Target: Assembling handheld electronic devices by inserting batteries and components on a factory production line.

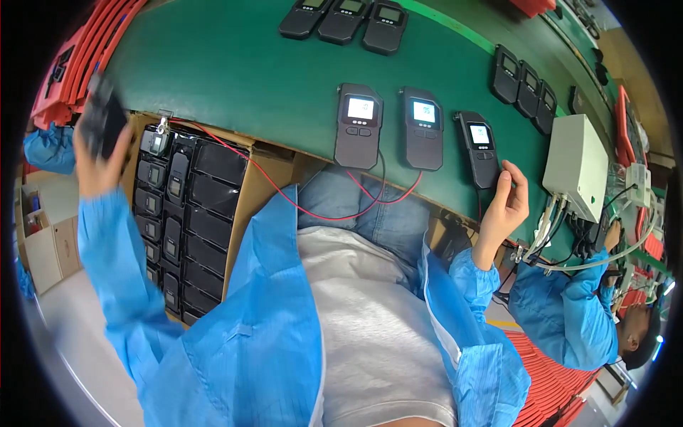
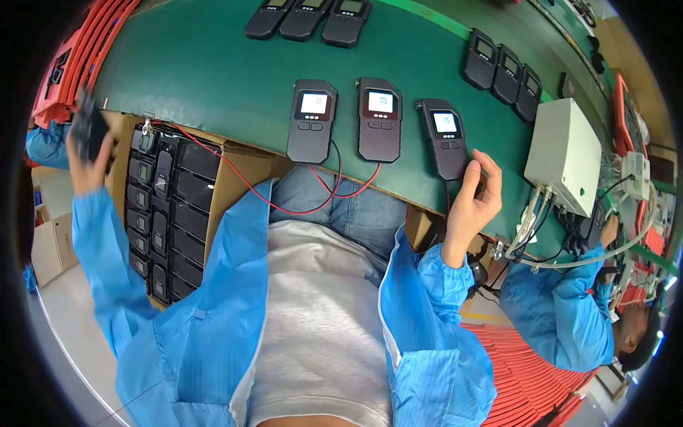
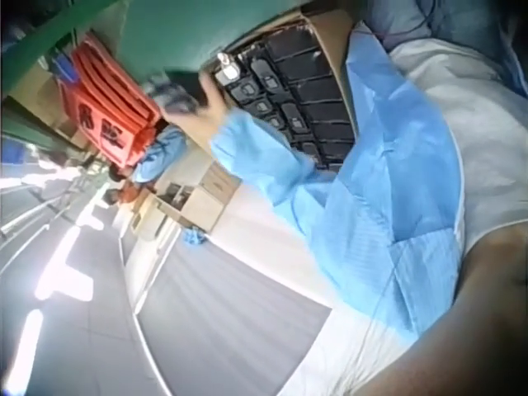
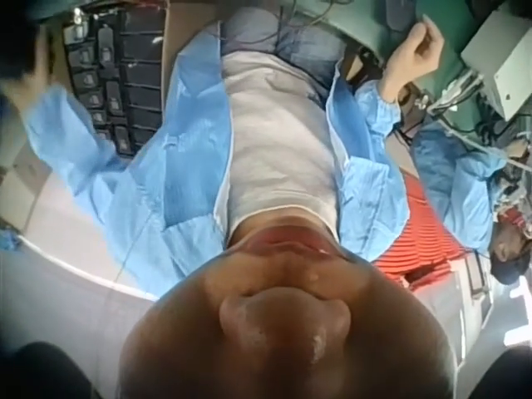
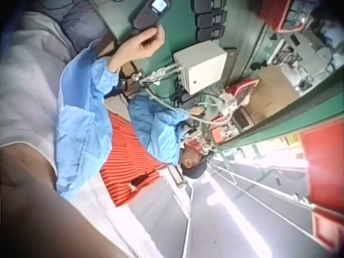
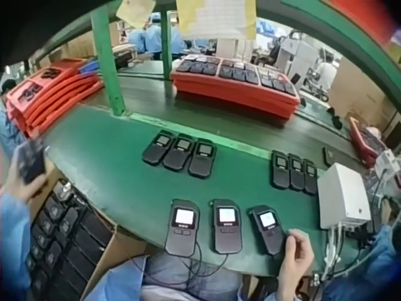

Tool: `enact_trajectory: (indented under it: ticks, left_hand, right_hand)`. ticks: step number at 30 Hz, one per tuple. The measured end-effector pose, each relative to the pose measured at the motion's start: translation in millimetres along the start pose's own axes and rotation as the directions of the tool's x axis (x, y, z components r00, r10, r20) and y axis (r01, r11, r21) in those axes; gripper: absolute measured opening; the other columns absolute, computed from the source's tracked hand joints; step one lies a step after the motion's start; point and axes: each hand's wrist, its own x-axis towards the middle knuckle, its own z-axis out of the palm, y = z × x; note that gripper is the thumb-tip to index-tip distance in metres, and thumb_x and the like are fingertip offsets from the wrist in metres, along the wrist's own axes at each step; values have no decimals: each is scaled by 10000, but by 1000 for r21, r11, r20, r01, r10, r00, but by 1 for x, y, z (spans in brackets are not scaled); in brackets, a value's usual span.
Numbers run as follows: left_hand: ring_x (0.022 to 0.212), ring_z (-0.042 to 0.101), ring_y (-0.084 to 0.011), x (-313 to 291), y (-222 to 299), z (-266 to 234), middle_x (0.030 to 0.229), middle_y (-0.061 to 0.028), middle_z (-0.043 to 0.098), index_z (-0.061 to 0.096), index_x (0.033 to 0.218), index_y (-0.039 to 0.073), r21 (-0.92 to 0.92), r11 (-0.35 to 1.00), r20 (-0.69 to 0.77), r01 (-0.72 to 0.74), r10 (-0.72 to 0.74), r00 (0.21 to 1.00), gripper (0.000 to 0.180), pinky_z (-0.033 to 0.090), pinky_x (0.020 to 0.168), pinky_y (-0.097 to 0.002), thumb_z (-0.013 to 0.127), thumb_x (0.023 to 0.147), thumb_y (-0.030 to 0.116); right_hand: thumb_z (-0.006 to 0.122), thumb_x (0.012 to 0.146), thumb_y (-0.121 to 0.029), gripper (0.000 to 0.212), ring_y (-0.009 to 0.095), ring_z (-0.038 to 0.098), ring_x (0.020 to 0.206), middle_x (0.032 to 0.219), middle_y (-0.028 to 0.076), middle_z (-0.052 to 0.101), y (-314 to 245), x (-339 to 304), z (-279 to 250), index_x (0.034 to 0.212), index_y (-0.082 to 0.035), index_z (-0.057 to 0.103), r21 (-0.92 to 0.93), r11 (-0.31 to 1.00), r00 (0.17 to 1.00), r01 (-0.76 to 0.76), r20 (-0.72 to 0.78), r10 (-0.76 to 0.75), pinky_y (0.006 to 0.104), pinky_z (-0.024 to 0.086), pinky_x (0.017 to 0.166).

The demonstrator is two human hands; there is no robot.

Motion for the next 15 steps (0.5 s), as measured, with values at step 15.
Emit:
enact_trajectory:
  ticks: [15]
  left_hand:
    - [1077,596,-300,199,49,220,1173,-202,610,493,1266,-30,163,972,321,-170,111,940,924,448,947,-378,785,623,566]
  right_hand:
    - [547,957,-95,181,104,597,889,959,59,656,-5,5,3,1069,16,635,8,994,993,-111,-35,111,213,452,777]
